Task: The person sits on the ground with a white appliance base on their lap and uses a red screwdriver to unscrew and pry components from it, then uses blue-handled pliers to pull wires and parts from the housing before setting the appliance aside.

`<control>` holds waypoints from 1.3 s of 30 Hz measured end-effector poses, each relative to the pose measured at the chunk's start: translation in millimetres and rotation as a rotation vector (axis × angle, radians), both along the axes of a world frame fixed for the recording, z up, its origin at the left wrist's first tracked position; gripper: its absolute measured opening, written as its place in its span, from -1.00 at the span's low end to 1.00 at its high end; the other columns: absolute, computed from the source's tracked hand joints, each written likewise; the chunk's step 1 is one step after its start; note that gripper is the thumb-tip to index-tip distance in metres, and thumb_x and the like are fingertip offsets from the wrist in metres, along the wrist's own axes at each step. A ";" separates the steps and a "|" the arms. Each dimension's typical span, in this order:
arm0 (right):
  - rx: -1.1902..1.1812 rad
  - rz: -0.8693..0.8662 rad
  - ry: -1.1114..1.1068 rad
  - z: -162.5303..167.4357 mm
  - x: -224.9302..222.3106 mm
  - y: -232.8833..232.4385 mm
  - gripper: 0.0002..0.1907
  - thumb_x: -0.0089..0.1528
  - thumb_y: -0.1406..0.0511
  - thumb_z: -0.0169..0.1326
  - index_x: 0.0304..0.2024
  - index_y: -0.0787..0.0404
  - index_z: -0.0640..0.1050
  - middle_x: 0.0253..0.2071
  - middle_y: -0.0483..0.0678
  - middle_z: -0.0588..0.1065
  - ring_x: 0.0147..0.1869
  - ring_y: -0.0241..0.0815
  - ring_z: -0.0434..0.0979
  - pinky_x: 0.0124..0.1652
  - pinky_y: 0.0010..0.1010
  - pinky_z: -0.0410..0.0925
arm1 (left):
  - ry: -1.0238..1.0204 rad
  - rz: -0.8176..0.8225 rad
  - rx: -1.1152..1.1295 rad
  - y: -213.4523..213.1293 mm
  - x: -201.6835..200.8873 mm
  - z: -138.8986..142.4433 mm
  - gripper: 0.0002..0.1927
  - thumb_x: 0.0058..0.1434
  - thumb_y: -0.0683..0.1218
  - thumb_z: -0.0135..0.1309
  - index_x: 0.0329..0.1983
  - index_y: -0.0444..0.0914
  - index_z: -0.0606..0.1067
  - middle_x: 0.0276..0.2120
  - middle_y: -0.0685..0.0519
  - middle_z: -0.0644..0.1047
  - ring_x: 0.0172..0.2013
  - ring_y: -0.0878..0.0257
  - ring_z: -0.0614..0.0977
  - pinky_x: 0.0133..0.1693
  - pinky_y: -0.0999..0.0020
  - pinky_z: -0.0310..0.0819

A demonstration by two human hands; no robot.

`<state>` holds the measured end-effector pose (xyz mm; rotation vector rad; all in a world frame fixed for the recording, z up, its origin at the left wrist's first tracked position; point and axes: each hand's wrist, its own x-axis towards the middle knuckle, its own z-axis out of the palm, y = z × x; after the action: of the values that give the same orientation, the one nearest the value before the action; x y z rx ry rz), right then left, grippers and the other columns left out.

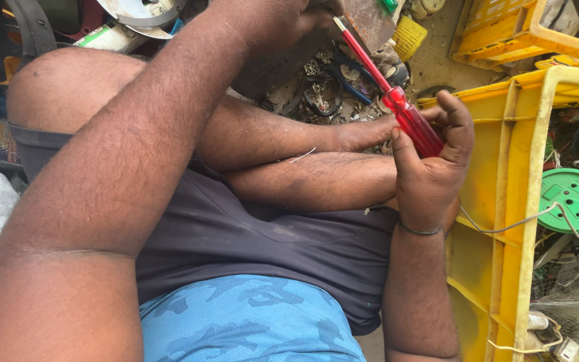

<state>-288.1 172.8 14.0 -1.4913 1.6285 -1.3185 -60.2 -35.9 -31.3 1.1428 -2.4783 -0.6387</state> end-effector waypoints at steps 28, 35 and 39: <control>0.262 0.041 -0.849 4.2 -7.6 -9.2 -0.51 0.38 0.34 0.06 0.35 0.18 0.32 0.19 0.04 0.47 0.08 -0.21 0.57 -0.17 -0.47 0.51 | -0.054 0.124 -0.103 -0.4 -10.6 -9.4 -0.85 0.26 0.05 0.24 -0.14 -0.02 0.68 -0.43 0.09 0.66 -0.44 0.18 0.67 -0.51 0.12 0.58; 0.585 0.199 -1.163 -0.2 -22.7 -10.8 -0.40 0.55 -0.01 -0.20 0.35 0.36 0.37 -0.06 0.20 0.55 -0.33 -0.22 0.53 -0.43 -0.57 0.37 | 0.054 0.171 -0.026 -4.1 -13.7 -18.0 -0.80 0.21 0.04 0.29 -0.15 -0.09 0.66 -0.43 0.05 0.65 -0.45 0.20 0.68 -0.47 0.23 0.58; 0.566 0.115 -1.032 -3.1 -22.8 -6.5 -0.45 0.55 0.06 -0.17 0.37 0.34 0.37 -0.09 0.13 0.54 -0.34 -0.29 0.48 -0.42 -0.59 0.32 | 0.064 0.158 -0.007 -4.1 -13.8 -19.1 -0.83 0.22 0.03 0.29 -0.16 -0.07 0.67 -0.41 0.06 0.65 -0.44 0.19 0.69 -0.44 0.20 0.59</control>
<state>-310.9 166.4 10.9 -0.4015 1.0426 -1.1164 -74.0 -40.1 -50.4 1.2794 -2.3077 -0.6107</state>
